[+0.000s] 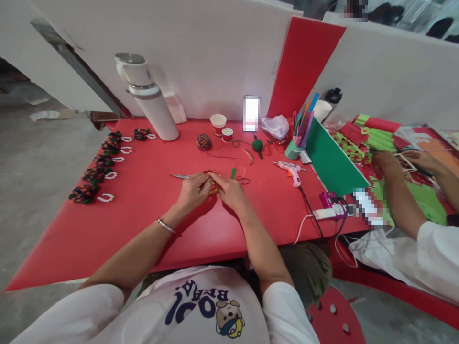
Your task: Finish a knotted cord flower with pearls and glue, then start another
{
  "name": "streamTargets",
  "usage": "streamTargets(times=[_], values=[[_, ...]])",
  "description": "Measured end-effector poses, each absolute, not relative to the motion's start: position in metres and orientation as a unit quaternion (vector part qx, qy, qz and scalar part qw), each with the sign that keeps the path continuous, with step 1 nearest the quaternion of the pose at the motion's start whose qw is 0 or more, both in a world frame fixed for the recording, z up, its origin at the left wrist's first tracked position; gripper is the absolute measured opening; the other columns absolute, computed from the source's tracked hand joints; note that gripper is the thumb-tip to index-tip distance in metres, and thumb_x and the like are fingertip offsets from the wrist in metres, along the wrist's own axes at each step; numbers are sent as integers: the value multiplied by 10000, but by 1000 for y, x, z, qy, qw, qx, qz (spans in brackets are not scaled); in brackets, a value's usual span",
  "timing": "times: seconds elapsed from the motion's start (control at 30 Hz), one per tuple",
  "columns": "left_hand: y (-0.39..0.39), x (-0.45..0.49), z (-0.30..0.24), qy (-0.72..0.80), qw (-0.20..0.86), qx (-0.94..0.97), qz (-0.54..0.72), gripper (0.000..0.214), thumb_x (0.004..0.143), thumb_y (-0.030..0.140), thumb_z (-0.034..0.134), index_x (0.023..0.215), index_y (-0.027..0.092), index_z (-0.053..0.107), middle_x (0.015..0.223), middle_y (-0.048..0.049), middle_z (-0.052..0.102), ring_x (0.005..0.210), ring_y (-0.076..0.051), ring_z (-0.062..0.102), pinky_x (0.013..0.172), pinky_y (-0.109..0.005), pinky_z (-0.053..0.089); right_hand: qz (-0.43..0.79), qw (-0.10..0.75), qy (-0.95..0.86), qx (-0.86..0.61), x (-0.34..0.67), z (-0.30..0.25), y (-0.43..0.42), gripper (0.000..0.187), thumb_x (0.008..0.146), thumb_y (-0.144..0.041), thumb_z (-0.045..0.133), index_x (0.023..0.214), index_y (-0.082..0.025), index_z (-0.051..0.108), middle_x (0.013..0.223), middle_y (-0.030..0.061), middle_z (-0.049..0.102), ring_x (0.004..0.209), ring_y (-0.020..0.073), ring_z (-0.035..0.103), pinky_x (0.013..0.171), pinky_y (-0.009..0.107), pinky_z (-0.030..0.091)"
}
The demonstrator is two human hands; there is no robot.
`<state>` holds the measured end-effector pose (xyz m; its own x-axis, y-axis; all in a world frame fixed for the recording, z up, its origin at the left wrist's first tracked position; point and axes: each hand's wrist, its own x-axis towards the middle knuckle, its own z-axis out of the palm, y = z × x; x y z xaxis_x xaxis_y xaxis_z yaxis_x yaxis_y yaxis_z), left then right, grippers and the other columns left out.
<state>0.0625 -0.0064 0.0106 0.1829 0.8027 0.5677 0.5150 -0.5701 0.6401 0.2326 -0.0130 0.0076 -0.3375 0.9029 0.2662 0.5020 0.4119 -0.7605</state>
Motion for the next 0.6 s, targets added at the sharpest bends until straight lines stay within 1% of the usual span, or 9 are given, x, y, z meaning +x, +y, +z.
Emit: streamTargets(times=[0.07, 0.2, 0.27, 0.37, 0.43, 0.5, 0.6], values=[[-7, 62, 13, 442, 180, 747, 462, 261, 877, 192, 530, 617, 195, 561, 607, -23, 557, 585, -146, 496, 615, -293, 373, 228, 319, -791, -470, 234, 10, -13, 439, 933, -81, 564, 1309, -274, 684, 1197, 74, 784, 1033, 221, 756, 939, 347, 578], [-8, 63, 17, 453, 272, 716, 457, 250, 857, 218, 529, 624, 191, 613, 591, -20, 579, 576, -151, 521, 590, -292, 367, 166, 285, -810, -485, 234, 12, -14, 238, 986, -131, 534, 1134, -236, 688, 1012, 75, 800, 907, 206, 759, 821, 302, 573], [-8, 64, 17, 462, 312, 696, 453, 238, 846, 238, 531, 645, 185, 647, 604, -21, 602, 590, -154, 539, 589, -288, 376, 144, 294, -816, -477, 234, 10, -14, 217, 984, -136, 521, 1080, -229, 692, 999, 79, 794, 914, 204, 752, 830, 305, 578], [-7, 64, 15, 481, 336, 662, 466, 238, 825, 268, 543, 637, 176, 657, 596, -11, 600, 583, -143, 523, 585, -276, 377, 112, 354, -817, -441, 233, 8, -13, 264, 960, -125, 503, 1070, -219, 724, 1148, 100, 783, 1076, 214, 733, 974, 347, 577], [-6, 63, 15, 490, 351, 639, 478, 236, 816, 286, 551, 648, 170, 669, 609, -11, 614, 588, -138, 524, 591, -268, 389, 108, 404, -804, -423, 231, 7, -13, 294, 936, -127, 515, 1088, -212, 751, 1210, 100, 775, 1131, 212, 724, 1036, 364, 570], [-5, 62, 15, 490, 377, 620, 484, 232, 813, 304, 561, 685, 165, 696, 642, -19, 646, 612, -142, 550, 607, -264, 413, 131, 448, -780, -417, 227, 8, -14, 298, 915, -147, 545, 1092, -213, 775, 1189, 92, 787, 1100, 205, 740, 1022, 362, 589], [-5, 62, 17, 484, 411, 604, 483, 253, 822, 344, 582, 687, 164, 696, 640, -22, 646, 609, -144, 549, 603, -264, 420, 196, 502, -730, -421, 223, 10, -16, 236, 930, -228, 592, 1029, -223, 806, 1095, 77, 814, 1008, 191, 767, 950, 342, 619]])
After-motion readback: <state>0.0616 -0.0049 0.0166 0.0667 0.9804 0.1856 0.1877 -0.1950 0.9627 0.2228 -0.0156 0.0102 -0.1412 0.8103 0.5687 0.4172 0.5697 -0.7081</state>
